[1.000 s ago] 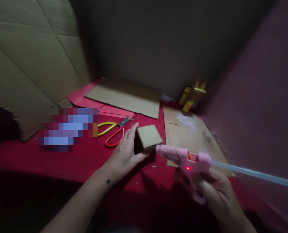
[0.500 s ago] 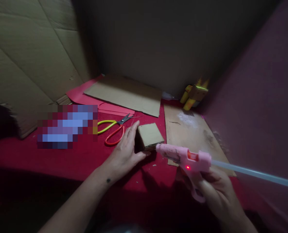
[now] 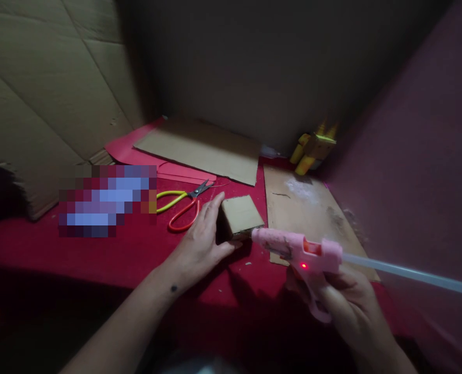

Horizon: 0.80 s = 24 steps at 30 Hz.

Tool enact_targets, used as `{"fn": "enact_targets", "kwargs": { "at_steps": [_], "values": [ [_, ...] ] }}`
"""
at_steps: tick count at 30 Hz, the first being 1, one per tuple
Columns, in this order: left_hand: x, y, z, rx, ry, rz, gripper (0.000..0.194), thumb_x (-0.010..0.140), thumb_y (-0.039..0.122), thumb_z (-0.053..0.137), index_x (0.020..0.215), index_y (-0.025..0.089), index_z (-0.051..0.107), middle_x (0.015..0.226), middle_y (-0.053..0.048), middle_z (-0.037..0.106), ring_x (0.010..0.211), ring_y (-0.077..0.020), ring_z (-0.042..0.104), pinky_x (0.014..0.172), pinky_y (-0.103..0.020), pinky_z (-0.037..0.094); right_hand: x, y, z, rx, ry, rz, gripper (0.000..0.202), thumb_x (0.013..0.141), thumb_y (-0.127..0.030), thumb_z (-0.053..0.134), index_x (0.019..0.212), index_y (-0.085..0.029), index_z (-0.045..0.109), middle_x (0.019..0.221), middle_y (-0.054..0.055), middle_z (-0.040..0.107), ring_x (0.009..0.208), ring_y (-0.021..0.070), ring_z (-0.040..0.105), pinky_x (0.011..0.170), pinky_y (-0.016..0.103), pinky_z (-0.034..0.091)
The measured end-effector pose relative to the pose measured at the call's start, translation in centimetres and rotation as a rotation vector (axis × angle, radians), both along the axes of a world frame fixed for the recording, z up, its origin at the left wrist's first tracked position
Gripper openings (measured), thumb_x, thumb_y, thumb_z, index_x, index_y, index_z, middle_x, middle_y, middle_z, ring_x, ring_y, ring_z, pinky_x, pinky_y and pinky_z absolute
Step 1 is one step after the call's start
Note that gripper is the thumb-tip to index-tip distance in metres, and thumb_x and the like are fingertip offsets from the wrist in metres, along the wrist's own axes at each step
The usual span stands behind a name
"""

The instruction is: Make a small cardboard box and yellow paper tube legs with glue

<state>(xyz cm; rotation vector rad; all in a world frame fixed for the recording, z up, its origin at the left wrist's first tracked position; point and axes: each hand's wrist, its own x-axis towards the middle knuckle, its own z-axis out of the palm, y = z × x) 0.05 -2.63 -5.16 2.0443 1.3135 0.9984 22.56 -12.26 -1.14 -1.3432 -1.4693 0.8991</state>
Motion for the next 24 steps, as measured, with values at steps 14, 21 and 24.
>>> {"fn": "enact_targets", "kwargs": {
  "at_steps": [14, 21, 24],
  "values": [
    [0.1, -0.1, 0.0, -0.01, 0.001, 0.006, 0.087, 0.073, 0.037, 0.072, 0.144, 0.023, 0.022, 0.143, -0.014, 0.04, 0.13, -0.032, 0.042, 0.107, -0.05, 0.038, 0.3, -0.2, -0.1, -0.103, 0.083, -0.068, 0.034, 0.082, -0.043, 0.062, 0.062, -0.017, 0.06, 0.052, -0.001, 0.045, 0.045, 0.0093, 0.035, 0.04, 0.023, 0.028],
    [0.1, -0.3, 0.6, -0.032, 0.006, 0.005, 0.087, 0.073, 0.036, 0.072, 0.144, 0.023, 0.023, 0.144, -0.013, 0.039, 0.132, -0.0297, 0.04, 0.109, -0.048, 0.036, 0.1, 0.1, 0.8, -0.06, 0.011, -0.107, 0.039, 0.08, -0.048, 0.062, 0.057, -0.017, 0.06, 0.049, 0.0, 0.048, 0.041, 0.0102, 0.038, 0.035, 0.023, 0.03],
    [0.1, -0.2, 0.5, -0.017, 0.008, 0.008, 0.088, 0.072, 0.036, 0.073, 0.144, 0.024, 0.023, 0.142, -0.012, 0.04, 0.131, -0.0303, 0.041, 0.108, -0.049, 0.037, -0.1, 0.3, 1.1, -0.06, 0.01, -0.117, 0.038, 0.08, -0.048, 0.063, 0.056, -0.018, 0.059, 0.048, 0.0, 0.047, 0.04, 0.0098, 0.037, 0.034, 0.022, 0.029]
  ]
}}
